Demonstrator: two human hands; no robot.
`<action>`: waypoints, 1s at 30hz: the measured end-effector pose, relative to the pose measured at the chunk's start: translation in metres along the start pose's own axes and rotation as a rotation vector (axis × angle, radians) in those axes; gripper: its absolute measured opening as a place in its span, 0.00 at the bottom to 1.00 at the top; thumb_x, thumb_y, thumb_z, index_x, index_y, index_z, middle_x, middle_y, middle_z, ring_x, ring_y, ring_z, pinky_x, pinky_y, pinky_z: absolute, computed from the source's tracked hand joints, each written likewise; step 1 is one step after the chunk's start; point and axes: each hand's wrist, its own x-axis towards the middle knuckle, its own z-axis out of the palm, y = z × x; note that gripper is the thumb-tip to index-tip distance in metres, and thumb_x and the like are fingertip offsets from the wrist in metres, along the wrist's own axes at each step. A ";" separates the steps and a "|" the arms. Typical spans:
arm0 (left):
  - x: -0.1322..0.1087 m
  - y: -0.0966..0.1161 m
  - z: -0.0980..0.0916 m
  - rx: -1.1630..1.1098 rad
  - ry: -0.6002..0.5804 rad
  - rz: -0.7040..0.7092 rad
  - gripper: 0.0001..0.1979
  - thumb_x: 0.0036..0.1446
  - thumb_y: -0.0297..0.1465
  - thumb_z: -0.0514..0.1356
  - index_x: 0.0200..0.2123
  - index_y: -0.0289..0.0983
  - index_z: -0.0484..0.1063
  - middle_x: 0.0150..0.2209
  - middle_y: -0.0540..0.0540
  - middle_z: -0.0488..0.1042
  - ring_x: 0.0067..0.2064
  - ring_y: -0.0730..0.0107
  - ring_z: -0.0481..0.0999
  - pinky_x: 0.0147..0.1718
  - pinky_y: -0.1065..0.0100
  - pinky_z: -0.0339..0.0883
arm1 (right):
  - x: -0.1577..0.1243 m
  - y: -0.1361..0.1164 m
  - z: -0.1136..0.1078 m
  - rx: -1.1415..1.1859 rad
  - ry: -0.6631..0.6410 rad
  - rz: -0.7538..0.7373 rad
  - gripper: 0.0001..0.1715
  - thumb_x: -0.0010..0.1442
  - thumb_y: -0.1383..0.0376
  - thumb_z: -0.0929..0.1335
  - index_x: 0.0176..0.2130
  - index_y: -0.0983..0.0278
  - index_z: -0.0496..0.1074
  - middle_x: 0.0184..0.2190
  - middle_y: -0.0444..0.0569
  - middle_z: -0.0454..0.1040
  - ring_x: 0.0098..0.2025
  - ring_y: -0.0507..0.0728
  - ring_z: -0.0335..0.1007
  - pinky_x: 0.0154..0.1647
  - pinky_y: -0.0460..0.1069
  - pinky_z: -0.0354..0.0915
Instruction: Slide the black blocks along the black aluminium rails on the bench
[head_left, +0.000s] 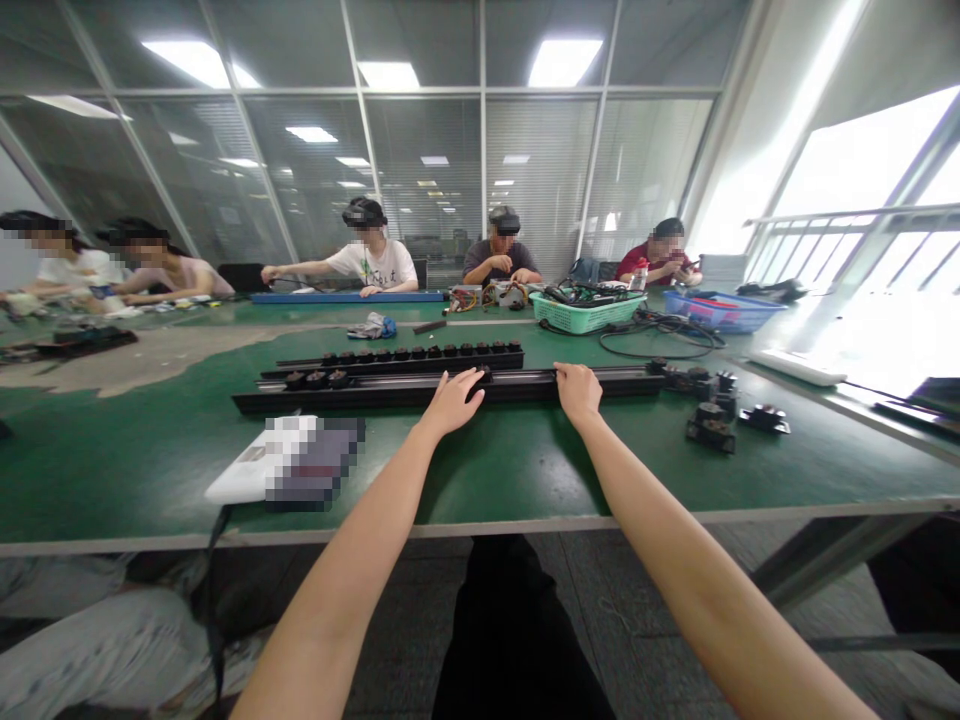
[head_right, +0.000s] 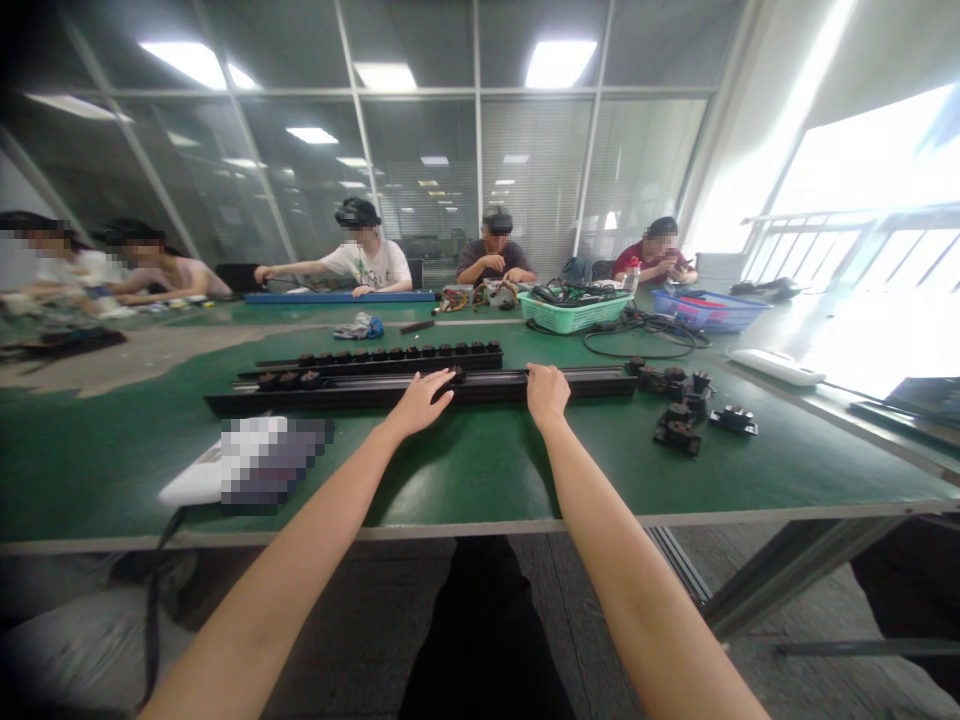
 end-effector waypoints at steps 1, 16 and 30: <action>0.000 0.000 0.000 0.000 0.000 -0.001 0.26 0.71 0.37 0.51 0.69 0.40 0.65 0.72 0.39 0.64 0.73 0.59 0.62 0.75 0.41 0.40 | 0.000 0.000 0.000 0.005 0.002 0.001 0.24 0.73 0.65 0.61 0.61 0.57 0.78 0.55 0.56 0.80 0.54 0.59 0.76 0.55 0.51 0.68; 0.000 0.001 0.000 -0.002 -0.005 -0.006 0.26 0.71 0.36 0.51 0.69 0.40 0.65 0.72 0.39 0.64 0.73 0.58 0.62 0.74 0.41 0.40 | 0.002 0.005 0.002 0.020 0.026 0.018 0.24 0.73 0.64 0.61 0.60 0.58 0.78 0.54 0.56 0.80 0.54 0.60 0.77 0.55 0.51 0.68; 0.000 0.001 0.000 0.001 -0.004 -0.001 0.26 0.71 0.37 0.51 0.69 0.38 0.65 0.71 0.37 0.65 0.74 0.59 0.61 0.75 0.42 0.40 | 0.002 0.007 0.001 -0.037 0.022 0.023 0.25 0.74 0.66 0.60 0.62 0.58 0.77 0.54 0.58 0.79 0.54 0.60 0.75 0.54 0.51 0.67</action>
